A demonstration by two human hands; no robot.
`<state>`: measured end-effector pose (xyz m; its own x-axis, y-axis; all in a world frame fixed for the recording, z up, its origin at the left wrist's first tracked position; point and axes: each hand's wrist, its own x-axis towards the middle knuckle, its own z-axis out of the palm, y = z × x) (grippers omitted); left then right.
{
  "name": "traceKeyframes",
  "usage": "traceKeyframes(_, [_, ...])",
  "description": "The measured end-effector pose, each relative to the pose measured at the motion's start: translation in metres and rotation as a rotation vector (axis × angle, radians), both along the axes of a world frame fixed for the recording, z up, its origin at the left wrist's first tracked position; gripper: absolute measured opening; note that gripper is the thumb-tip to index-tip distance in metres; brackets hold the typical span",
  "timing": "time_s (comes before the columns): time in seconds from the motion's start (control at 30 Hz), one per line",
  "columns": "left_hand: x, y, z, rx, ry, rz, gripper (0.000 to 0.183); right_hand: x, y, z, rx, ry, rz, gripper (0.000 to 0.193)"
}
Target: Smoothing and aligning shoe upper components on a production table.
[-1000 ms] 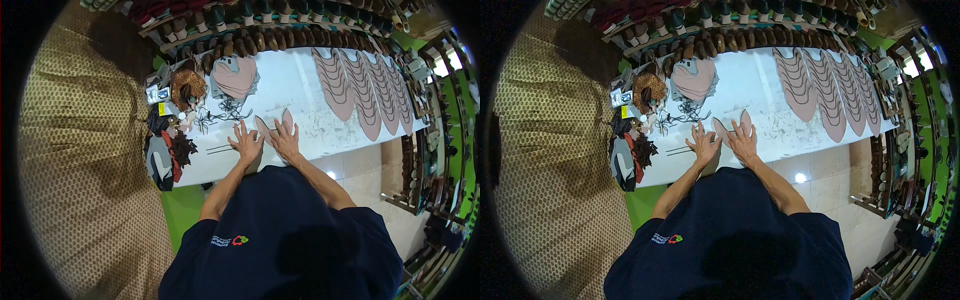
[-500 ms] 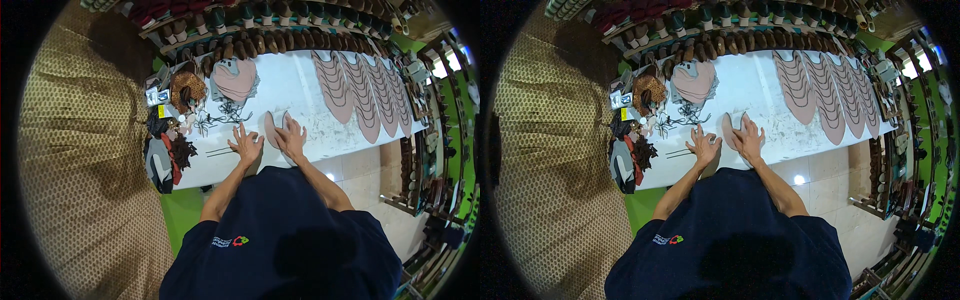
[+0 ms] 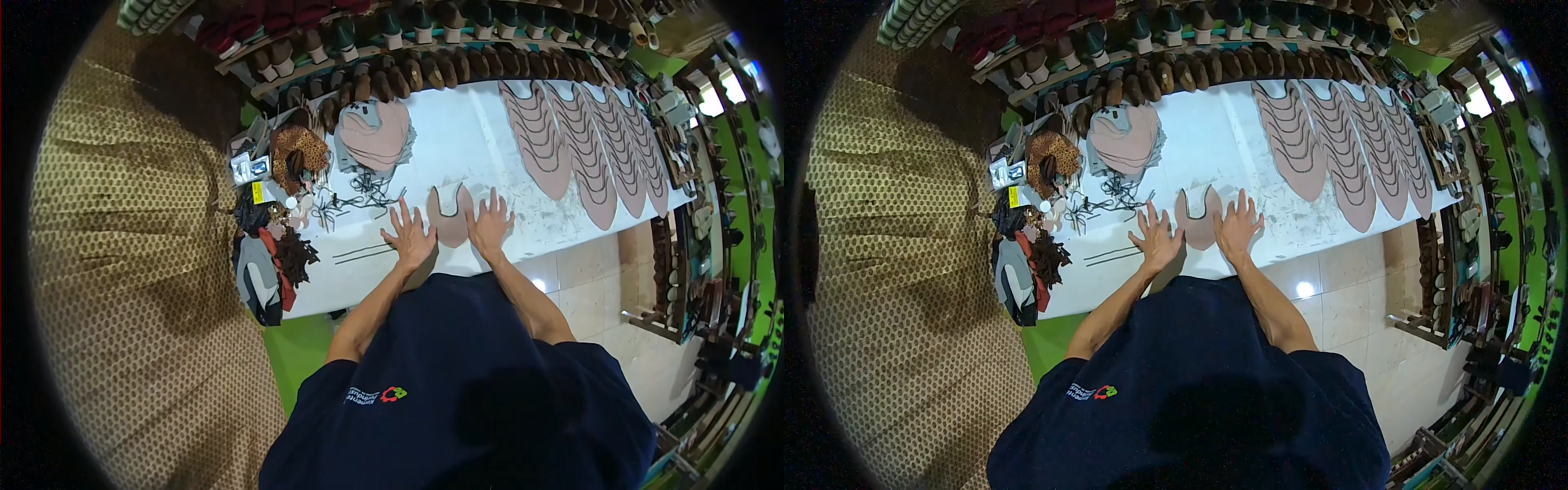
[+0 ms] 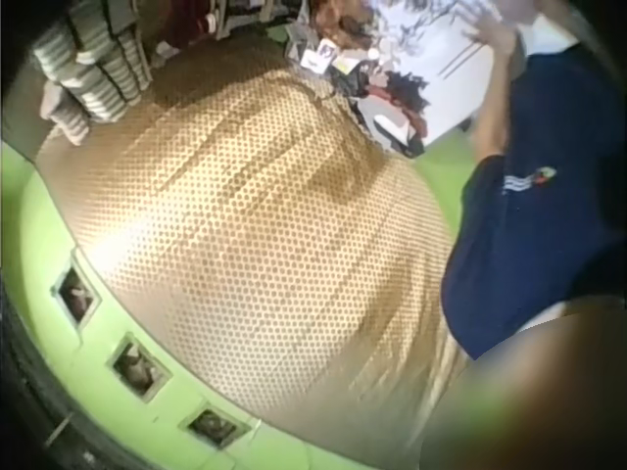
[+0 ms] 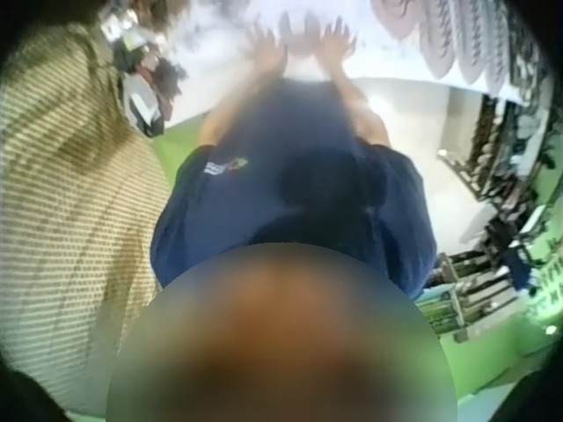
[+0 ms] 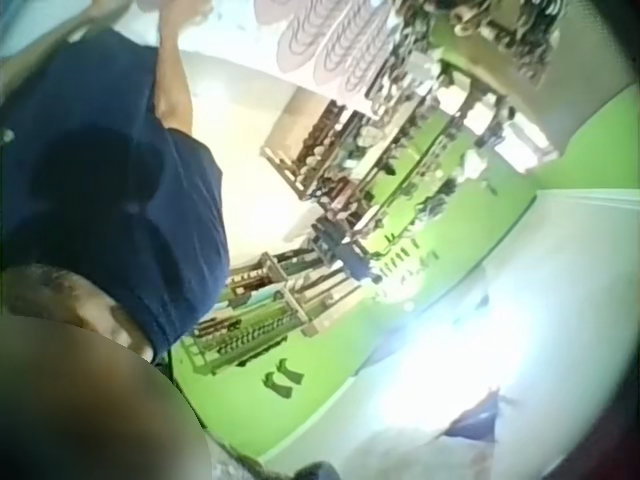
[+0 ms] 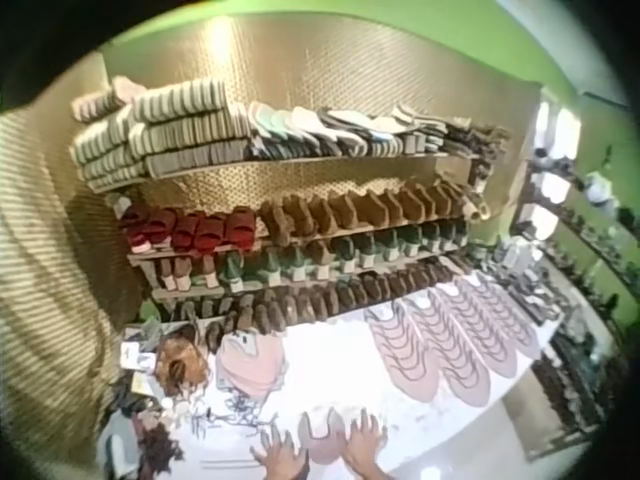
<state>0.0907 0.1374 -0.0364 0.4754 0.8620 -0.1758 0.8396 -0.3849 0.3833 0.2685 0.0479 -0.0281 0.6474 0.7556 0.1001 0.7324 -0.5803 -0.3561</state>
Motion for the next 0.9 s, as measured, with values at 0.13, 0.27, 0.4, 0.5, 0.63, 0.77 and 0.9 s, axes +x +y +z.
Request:
traceKeyframes(0.13, [0.006, -0.004, -0.003, -0.012, -0.041, -0.015, 0.066, 0.001, 0.003, 0.000, -0.010, -0.033, 0.078, 0.042])
traceKeyframes(0.27, [0.007, -0.001, 0.004, -0.094, -0.060, -0.026, 0.066, 0.004, 0.005, 0.002, 0.078, 0.055, 0.001, 0.026])
traceKeyframes(0.4, [0.005, -0.001, 0.006, -0.099, -0.065, 0.003, 0.069, 0.011, 0.002, 0.004, 0.173, 0.115, -0.113, 0.021])
traceKeyframes(0.5, [0.005, -0.002, 0.002, -0.073, -0.073, 0.015, 0.072, 0.017, -0.009, 0.006, 0.148, 0.142, -0.161, 0.024])
traceKeyframes(0.63, [0.011, -0.005, 0.000, -0.015, -0.055, -0.013, 0.077, 0.016, -0.020, 0.000, 0.053, 0.161, -0.269, 0.031])
traceKeyframes(0.77, [0.015, -0.006, -0.004, 0.042, -0.074, -0.012, 0.070, 0.009, -0.024, -0.005, 0.032, -0.148, -0.094, 0.041])
traceKeyframes(0.9, [0.024, 0.001, -0.002, -0.030, -0.208, 0.096, 0.043, 0.006, -0.021, -0.003, 0.054, -0.034, -0.101, 0.035])
